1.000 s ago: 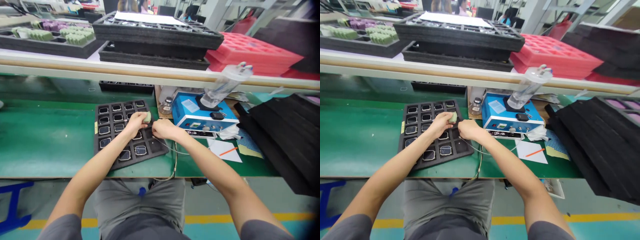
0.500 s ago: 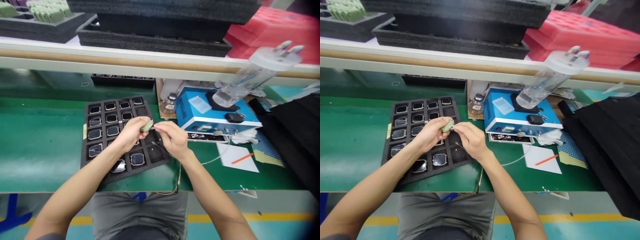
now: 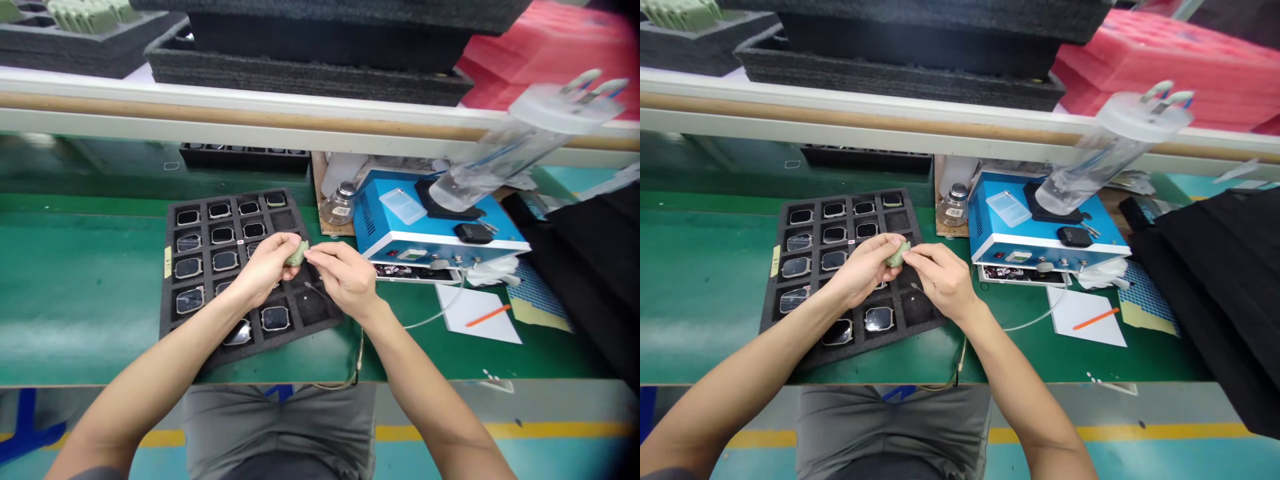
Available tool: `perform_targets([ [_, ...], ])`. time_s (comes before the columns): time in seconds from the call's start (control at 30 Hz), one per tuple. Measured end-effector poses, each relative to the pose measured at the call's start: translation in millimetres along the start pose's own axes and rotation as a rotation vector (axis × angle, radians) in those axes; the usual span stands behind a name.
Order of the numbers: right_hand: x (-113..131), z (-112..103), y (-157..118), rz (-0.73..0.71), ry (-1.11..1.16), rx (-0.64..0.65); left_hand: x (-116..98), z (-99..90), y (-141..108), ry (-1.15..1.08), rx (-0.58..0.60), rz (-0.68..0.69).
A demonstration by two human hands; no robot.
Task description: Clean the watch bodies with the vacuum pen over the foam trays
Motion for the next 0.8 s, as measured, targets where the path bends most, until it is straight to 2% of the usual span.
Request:
perform_targets([
  [0.23,2.1,-7.8,-1.4,-0.02,0.018,-0.09,12.7,13.2,-4.0,-0.151,0.103,-0.142],
  [0.37,2.2,-9.2,-2.7,-0.029,0.001,-0.105,12.5,14.4,-4.2,-0.152,0.113,-0.139],
  [0.63,6.7,-4.9,-3.6,-0.086,-0.081,-0.053,15.0,9.3,-2.6,-0.106,0.058,-0.135],
  [0.8,4.6,-6.1,-5.3,-0.07,-0.062,-0.068,17.3,16.5,-5.6,-0.145,0.143,-0.167],
])
Point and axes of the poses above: each hand's wrist, its own y-axis towards the middle knuckle, its own z-axis out of the palm, x = y × z, the point moved 10 cm from there along y, towards the middle knuckle, and after that the axes turned 5 degrees about -x, right-handed, at the moved point
